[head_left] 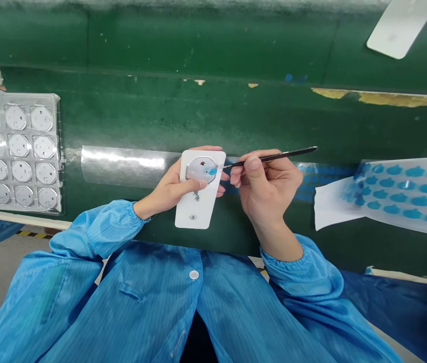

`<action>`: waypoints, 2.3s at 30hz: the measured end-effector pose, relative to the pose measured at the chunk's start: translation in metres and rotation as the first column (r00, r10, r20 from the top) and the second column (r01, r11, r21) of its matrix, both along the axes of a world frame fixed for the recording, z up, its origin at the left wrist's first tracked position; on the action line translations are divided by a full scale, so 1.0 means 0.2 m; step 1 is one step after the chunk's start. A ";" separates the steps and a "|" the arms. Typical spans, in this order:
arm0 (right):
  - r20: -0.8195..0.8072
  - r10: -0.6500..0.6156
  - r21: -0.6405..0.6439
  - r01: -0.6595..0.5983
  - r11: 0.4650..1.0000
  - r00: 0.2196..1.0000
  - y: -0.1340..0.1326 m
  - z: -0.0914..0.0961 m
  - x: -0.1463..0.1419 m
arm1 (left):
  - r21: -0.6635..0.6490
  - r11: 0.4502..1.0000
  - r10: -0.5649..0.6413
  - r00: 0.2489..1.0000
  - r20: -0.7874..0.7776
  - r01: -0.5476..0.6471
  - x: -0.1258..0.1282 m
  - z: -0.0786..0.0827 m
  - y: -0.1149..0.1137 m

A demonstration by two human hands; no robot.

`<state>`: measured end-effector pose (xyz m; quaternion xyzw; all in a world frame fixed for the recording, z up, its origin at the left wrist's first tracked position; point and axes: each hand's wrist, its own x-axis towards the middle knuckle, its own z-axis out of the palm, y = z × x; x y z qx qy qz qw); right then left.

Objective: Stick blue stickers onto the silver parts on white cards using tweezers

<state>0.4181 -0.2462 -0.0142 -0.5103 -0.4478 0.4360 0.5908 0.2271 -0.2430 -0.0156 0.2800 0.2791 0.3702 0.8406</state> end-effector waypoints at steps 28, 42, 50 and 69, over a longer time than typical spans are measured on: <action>0.102 0.036 -0.069 -0.029 0.997 0.994 -0.03 0.04 0.00 | 0.051 0.998 -0.044 0.996 -0.079 0.048 0.00 0.02 0.01; 0.093 -0.013 -0.068 0.019 0.997 0.996 -0.05 0.02 -0.03 | 0.041 0.999 0.007 0.994 -0.112 -0.003 0.01 0.02 0.00; 0.071 0.003 -0.073 0.003 0.997 0.997 -0.05 0.01 -0.03 | 0.052 0.999 0.009 0.995 -0.101 -0.004 0.01 0.00 0.00; 0.096 -0.032 0.103 0.022 0.994 0.995 -0.04 -0.04 -0.03 | 0.051 0.999 0.018 0.992 -0.127 -0.012 0.01 0.03 -0.01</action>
